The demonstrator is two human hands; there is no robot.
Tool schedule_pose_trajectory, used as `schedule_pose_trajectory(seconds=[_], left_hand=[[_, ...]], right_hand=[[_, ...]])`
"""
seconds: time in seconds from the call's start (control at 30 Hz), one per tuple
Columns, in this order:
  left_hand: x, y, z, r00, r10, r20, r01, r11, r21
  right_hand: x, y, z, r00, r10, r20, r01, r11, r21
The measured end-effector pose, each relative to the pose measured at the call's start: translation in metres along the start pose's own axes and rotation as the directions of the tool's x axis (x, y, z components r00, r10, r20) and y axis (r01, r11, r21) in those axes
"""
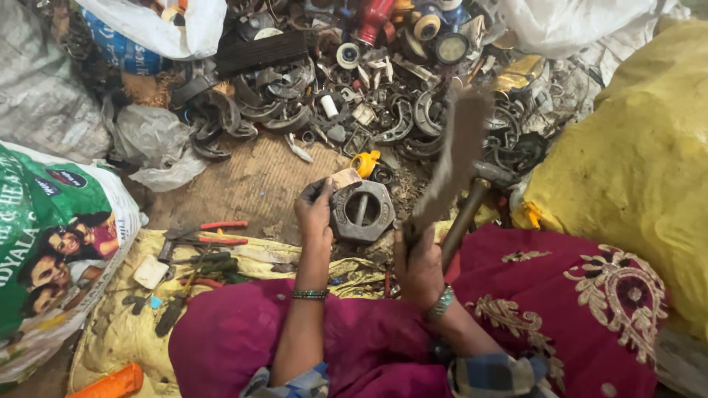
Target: The person sits on the floor and uses a hammer and chisel to repeatedly strike a metal part held in a vise. The person adjusts the part and continues striking it throughout the clip.
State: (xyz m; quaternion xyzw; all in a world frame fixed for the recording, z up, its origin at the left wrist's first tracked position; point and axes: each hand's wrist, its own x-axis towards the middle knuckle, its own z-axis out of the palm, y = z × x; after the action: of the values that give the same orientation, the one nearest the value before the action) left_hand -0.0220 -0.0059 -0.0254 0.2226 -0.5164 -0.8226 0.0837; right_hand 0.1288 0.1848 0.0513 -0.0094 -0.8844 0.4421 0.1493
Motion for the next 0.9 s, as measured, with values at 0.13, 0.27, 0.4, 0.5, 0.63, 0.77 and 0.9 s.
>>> schedule_pose_trajectory(seconds=[0.13,0.27,0.4,0.5,0.63,0.77,0.9], left_hand=[[0.006,0.003,0.001,0.999,0.031,-0.029,-0.029,0.998,0.060],[0.008,0.007,-0.004,0.999,0.036,-0.008,-0.036,0.999,0.039],[0.002,-0.002,0.000,1.000,-0.021,-0.010,0.021,1.000,0.002],[0.003,-0.006,0.006,1.000,-0.016,-0.021,0.016,1.000,-0.015],[0.003,-0.002,0.008,1.000,-0.005,-0.016,0.006,1.000,0.025],[-0.001,0.002,0.004,1.000,0.020,-0.017,-0.019,0.997,0.072],[-0.002,-0.004,0.005,0.993,-0.088,0.079,0.087,0.996,0.010]], right_hand=[[0.002,0.041,0.037,0.908,0.180,0.378,-0.039,0.935,-0.352],[0.001,0.032,0.031,0.863,0.292,0.412,-0.167,0.935,-0.313],[0.005,-0.013,-0.003,0.947,0.233,0.222,-0.226,0.972,-0.056],[0.005,-0.018,-0.006,0.998,-0.058,-0.021,0.059,0.997,0.050],[0.009,0.022,0.025,0.952,0.049,0.303,0.032,0.966,-0.255],[0.004,0.052,0.037,0.843,0.326,0.429,-0.188,0.924,-0.333],[0.009,0.045,0.027,0.881,0.321,0.347,-0.225,0.930,-0.289]])
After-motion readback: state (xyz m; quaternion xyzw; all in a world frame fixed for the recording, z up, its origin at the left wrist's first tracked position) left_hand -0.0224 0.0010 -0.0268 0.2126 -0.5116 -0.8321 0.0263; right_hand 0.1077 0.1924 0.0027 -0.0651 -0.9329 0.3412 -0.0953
